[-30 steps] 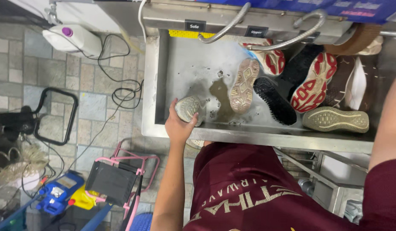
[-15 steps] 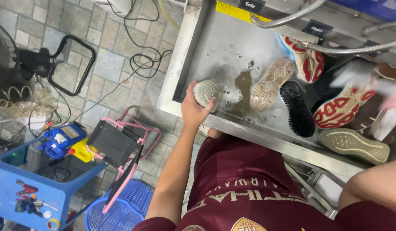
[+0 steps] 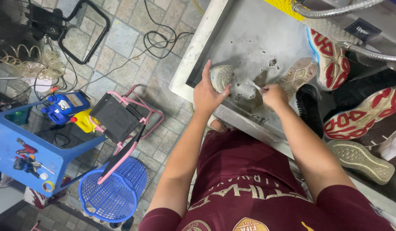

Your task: The person scrubs a white sneaker with a sponge, rinses it under a hose, and places it on a metal rack. The person then picks up a second sneaker, removes the insole, and places it on the rack.

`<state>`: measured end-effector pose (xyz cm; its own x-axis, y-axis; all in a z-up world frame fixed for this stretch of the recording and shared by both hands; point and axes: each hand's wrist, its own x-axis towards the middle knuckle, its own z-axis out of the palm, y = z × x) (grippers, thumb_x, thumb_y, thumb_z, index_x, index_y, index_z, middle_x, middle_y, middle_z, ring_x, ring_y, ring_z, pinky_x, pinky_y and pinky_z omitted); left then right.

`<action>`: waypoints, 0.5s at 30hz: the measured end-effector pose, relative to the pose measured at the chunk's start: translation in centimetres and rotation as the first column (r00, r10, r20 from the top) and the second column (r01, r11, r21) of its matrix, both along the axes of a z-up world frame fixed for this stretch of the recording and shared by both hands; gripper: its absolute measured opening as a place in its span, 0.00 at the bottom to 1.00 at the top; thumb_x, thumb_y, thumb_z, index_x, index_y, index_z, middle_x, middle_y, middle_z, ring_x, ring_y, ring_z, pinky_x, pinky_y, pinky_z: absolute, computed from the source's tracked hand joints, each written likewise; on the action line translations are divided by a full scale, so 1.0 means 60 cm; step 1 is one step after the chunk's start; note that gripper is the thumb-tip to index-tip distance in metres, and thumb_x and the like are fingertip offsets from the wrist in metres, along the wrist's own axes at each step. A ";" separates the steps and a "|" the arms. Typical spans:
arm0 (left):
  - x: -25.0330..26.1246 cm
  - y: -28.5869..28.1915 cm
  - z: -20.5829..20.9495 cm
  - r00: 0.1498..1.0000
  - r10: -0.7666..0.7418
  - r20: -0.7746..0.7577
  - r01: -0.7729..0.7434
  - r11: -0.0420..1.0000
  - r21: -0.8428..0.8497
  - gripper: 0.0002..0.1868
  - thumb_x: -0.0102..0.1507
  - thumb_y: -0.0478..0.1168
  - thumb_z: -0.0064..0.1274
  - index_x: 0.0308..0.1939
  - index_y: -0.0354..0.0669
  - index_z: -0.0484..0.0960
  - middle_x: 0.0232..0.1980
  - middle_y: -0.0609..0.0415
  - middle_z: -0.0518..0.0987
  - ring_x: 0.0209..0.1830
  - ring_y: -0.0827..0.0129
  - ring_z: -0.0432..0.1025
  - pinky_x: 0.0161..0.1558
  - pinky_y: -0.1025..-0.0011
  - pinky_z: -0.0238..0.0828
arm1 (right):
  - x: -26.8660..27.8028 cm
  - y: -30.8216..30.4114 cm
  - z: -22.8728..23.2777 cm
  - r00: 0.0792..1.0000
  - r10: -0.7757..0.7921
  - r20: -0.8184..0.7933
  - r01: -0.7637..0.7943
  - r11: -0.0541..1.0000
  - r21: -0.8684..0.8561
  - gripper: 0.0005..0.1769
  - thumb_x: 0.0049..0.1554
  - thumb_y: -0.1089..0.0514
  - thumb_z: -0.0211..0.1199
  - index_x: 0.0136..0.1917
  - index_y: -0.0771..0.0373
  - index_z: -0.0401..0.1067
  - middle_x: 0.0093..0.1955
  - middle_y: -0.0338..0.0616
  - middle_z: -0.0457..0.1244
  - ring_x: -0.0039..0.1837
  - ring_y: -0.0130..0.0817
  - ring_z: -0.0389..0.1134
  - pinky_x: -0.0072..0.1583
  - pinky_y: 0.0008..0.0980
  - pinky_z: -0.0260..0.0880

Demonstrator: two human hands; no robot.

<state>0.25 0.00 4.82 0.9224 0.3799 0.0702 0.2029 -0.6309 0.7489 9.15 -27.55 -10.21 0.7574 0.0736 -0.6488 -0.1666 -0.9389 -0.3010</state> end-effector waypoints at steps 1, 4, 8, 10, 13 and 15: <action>0.001 0.000 0.001 1.000 0.023 -0.020 -0.023 1.000 -0.012 0.56 0.52 0.52 0.69 0.77 0.40 0.54 0.45 0.42 0.84 0.41 0.47 0.80 0.42 0.59 0.76 | -0.005 0.005 0.014 0.992 -0.121 -0.044 0.128 0.963 0.235 0.13 0.61 0.50 0.63 0.54 0.59 0.79 0.42 0.45 0.70 0.43 0.39 0.70 0.49 0.40 0.70; 0.009 -0.003 -0.002 0.995 0.078 -0.062 -0.079 0.997 -0.006 0.56 0.52 0.53 0.69 0.76 0.40 0.53 0.43 0.41 0.84 0.39 0.46 0.80 0.39 0.58 0.75 | -0.020 0.027 0.097 0.905 -0.308 -0.293 0.422 0.578 0.699 0.12 0.66 0.57 0.60 0.57 0.69 0.73 0.37 0.43 0.66 0.38 0.34 0.67 0.44 0.35 0.69; 0.013 -0.008 -0.009 0.993 0.104 -0.052 -0.101 0.993 0.057 0.54 0.52 0.55 0.70 0.73 0.43 0.56 0.44 0.41 0.84 0.38 0.47 0.80 0.39 0.58 0.76 | -0.060 0.094 0.232 0.859 -0.215 -0.464 0.509 0.263 0.820 0.16 0.63 0.61 0.59 0.64 0.65 0.68 0.32 0.41 0.63 0.35 0.32 0.68 0.42 0.32 0.71; 0.017 -0.009 -0.004 0.990 0.115 -0.076 -0.113 0.993 0.034 0.55 0.51 0.55 0.69 0.74 0.43 0.55 0.42 0.41 0.84 0.37 0.46 0.80 0.37 0.57 0.75 | -0.075 0.136 0.266 0.871 -0.170 -0.461 0.489 0.211 0.846 0.20 0.62 0.61 0.60 0.67 0.64 0.68 0.31 0.41 0.62 0.35 0.31 0.66 0.41 0.32 0.70; 0.016 -0.010 0.004 0.979 0.136 -0.154 -0.140 0.990 -0.014 0.57 0.50 0.54 0.67 0.76 0.41 0.53 0.38 0.41 0.84 0.34 0.44 0.79 0.34 0.55 0.73 | -0.098 0.179 0.280 0.868 -0.144 -0.476 0.495 0.165 0.853 0.20 0.64 0.62 0.61 0.68 0.66 0.68 0.35 0.40 0.61 0.36 0.29 0.63 0.41 0.32 0.67; 0.018 -0.012 0.004 0.978 0.152 -0.141 -0.155 0.988 -0.014 0.55 0.51 0.54 0.67 0.75 0.42 0.55 0.38 0.41 0.84 0.33 0.44 0.79 0.33 0.54 0.72 | -0.106 0.195 0.278 0.854 -0.162 -0.495 0.516 0.142 0.845 0.21 0.63 0.63 0.61 0.69 0.66 0.67 0.38 0.40 0.61 0.37 0.28 0.62 0.41 0.32 0.67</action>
<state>1.36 -0.69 5.05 0.8531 0.5175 -0.0659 0.3989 -0.5657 0.7217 2.78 -15.87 6.49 0.7281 0.5210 -0.4454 -0.6068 0.1878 -0.7723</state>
